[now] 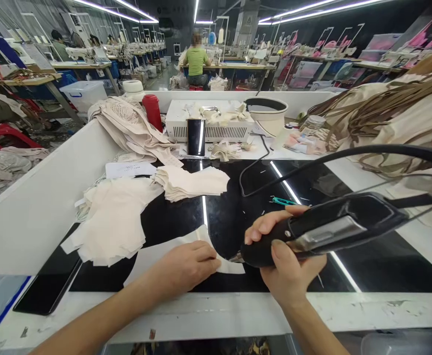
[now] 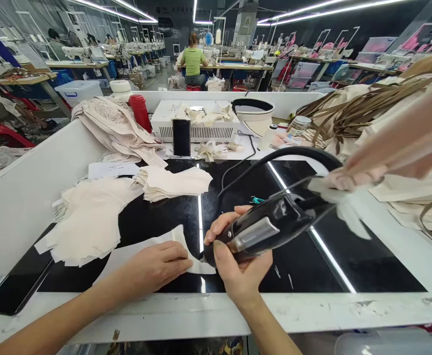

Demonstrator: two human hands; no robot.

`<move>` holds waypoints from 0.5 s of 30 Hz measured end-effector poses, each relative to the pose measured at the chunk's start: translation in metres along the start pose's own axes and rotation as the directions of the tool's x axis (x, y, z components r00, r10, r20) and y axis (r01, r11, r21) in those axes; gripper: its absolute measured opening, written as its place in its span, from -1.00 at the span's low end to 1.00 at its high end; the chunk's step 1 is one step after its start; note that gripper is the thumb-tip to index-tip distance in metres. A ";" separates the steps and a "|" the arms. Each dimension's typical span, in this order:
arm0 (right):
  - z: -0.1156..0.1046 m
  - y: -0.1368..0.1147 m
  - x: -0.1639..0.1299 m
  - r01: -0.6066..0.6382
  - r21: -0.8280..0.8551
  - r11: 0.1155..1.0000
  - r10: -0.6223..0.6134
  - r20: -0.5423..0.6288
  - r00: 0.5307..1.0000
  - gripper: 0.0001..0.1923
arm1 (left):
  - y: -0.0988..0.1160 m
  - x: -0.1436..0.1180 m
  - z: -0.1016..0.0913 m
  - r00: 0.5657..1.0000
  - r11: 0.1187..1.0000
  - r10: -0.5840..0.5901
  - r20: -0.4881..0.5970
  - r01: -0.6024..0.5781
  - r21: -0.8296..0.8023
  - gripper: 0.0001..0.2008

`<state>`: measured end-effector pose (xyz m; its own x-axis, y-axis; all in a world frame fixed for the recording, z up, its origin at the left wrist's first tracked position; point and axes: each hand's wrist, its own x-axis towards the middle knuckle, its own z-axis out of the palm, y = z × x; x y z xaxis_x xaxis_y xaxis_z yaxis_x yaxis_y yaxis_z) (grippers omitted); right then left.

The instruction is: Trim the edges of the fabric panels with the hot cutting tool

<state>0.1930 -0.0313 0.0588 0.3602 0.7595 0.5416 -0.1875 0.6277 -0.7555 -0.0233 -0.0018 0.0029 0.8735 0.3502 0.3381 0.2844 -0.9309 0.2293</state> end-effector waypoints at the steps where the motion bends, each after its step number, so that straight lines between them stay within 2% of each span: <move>1: 0.002 0.002 -0.001 -0.003 -0.001 1.000 0.003 0.008 1.000 -0.63 | 0.000 0.000 0.000 1.000 1.000 0.001 0.005 -0.001 0.003 -0.82; 10: 0.006 0.010 -0.005 -0.040 -0.032 0.999 0.040 0.020 0.999 -0.66 | 0.000 0.001 0.001 0.998 0.998 0.020 0.057 -0.024 0.066 -0.78; 15: 0.008 0.013 -0.003 -0.005 0.000 1.000 0.005 0.016 1.000 -0.62 | 0.001 0.002 -0.001 0.999 0.999 -0.009 0.033 0.008 0.031 -0.77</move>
<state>0.1822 -0.0238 0.0501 0.3444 0.7655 0.5435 -0.1898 0.6237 -0.7583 -0.0213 -0.0019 0.0049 0.8835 0.3549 0.3058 0.3035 -0.9309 0.2035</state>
